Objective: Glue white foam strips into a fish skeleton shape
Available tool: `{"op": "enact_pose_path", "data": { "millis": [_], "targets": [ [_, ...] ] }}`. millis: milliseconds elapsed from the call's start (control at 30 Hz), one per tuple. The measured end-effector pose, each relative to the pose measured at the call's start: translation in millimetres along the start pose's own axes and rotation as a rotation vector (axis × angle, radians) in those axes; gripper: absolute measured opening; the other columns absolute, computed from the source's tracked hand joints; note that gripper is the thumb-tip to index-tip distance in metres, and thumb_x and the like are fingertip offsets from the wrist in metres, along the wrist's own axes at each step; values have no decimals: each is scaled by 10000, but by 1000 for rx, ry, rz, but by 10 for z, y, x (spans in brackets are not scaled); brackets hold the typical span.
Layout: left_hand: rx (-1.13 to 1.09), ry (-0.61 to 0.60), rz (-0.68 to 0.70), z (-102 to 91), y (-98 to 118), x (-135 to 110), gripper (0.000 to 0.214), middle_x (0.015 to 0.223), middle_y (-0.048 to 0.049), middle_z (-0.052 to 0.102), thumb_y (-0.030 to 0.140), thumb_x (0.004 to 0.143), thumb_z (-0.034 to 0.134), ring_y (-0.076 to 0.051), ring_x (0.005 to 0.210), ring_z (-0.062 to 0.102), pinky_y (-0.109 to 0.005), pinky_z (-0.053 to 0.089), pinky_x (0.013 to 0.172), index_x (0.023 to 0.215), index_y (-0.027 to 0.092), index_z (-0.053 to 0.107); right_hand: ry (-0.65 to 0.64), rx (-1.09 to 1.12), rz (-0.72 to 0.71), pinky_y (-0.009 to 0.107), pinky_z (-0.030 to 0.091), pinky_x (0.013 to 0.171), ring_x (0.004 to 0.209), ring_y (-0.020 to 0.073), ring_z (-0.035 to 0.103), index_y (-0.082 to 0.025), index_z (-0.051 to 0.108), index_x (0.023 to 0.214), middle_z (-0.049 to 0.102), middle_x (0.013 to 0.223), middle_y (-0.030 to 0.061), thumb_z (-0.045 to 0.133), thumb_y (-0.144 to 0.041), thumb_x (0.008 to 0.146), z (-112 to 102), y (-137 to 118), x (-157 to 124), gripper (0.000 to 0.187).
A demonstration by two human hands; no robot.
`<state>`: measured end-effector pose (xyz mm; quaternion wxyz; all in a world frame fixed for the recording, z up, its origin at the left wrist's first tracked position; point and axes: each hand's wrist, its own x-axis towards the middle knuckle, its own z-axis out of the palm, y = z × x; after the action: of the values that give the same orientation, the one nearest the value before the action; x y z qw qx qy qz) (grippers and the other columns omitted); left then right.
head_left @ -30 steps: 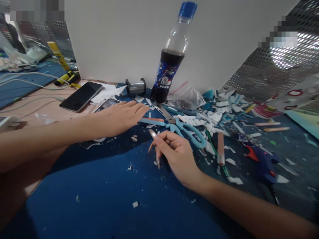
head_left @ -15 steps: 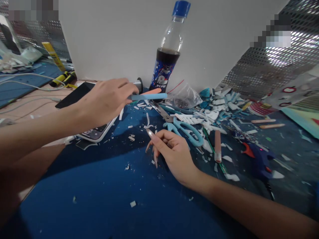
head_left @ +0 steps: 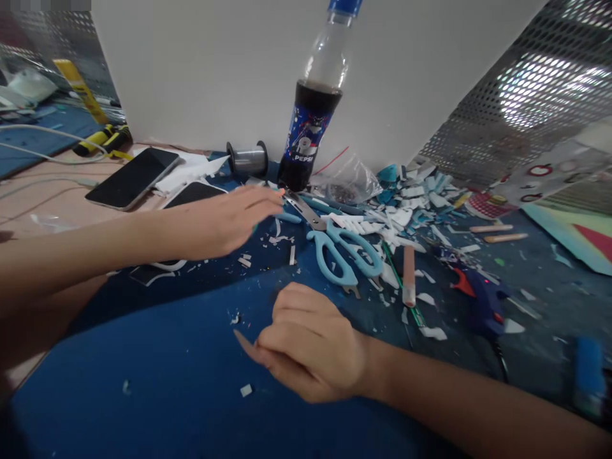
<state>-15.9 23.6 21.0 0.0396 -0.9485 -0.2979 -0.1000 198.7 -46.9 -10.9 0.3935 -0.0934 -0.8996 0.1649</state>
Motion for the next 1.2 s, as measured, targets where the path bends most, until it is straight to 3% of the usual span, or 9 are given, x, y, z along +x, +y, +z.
{"op": "enact_pose_path", "data": {
  "millis": [133, 233, 367, 467, 600, 800, 933, 1033, 1200],
  "targets": [
    [-111, -210, 159, 23, 145, -73, 520, 1514, -89, 429, 293, 979, 408, -182, 1407, 376, -302, 297, 1153, 1469, 156, 296, 8, -65, -65, 286, 401, 551, 583, 123, 467, -156, 587, 697, 523, 573, -16, 483, -203, 944, 18, -6, -4, 272],
    [-8, -165, 138, 97, 112, -69, 458, 1442, -113, 514, 224, 966, 386, -222, 1354, 453, -355, 321, 1137, 1415, 129, 390, 0, -92, -127, 284, 380, 528, 570, 118, 439, -155, 592, 674, 499, 555, -24, 486, -201, 932, 24, -7, -4, 284],
    [78, -182, 63, 140, 0, -30, 378, 1338, -157, 596, 219, 948, 381, -261, 1160, 616, -373, 474, 974, 1284, 117, 523, 19, -107, -156, 271, 377, 532, 566, 109, 431, -149, 606, 706, 505, 554, -31, 476, -207, 941, 29, -3, -8, 274],
    [91, -112, 80, 83, 14, -40, 375, 1308, -163, 613, 210, 961, 341, -255, 1184, 594, -385, 451, 1012, 1259, 106, 542, 25, -131, -160, 268, 368, 527, 563, 107, 423, -152, 601, 694, 498, 546, -36, 482, -203, 935, 43, 3, -7, 274],
    [27, -56, 167, -6, 144, -39, 350, 1290, -90, 635, 229, 973, 356, -202, 1215, 563, -363, 365, 1107, 1260, 188, 553, 71, -160, -237, 265, 366, 525, 554, 105, 426, -149, 607, 697, 491, 539, -44, 532, -214, 912, 85, 20, 3, 237],
    [106, -22, 314, 20, 335, 405, 375, 1251, -110, 655, 175, 962, 395, -235, 1184, 574, -371, 412, 1021, 1317, 178, 515, 121, -248, -305, 259, 359, 523, 543, 99, 439, -170, 583, 698, 520, 565, -44, 506, -229, 921, 125, 45, -19, 244],
    [110, -199, 355, 14, 381, 841, 572, 1277, -172, 621, 162, 839, 542, -273, 1218, 540, -350, 426, 987, 1397, 119, 420, -87, -223, -251, 262, 350, 532, 577, 103, 484, -184, 593, 755, 544, 606, -35, 459, -290, 953, 108, 42, -21, 261],
    [81, -290, 384, -34, 357, 1041, 627, 1247, -195, 623, 75, 759, 515, -271, 1125, 579, -343, 456, 930, 1378, 71, 418, -270, -164, -179, 261, 351, 537, 589, 103, 497, -187, 617, 792, 579, 629, -33, 419, -299, 974, 73, 29, 17, 291],
    [-101, -359, 305, -148, 223, 1164, 572, 1044, -126, 659, 83, 742, 492, -224, 906, 617, -327, 489, 820, 1311, 111, 444, -341, -156, -144, 269, 371, 553, 605, 116, 514, -177, 652, 764, 607, 615, -31, 378, -260, 986, 8, -3, 79, 363]
  ]
}}
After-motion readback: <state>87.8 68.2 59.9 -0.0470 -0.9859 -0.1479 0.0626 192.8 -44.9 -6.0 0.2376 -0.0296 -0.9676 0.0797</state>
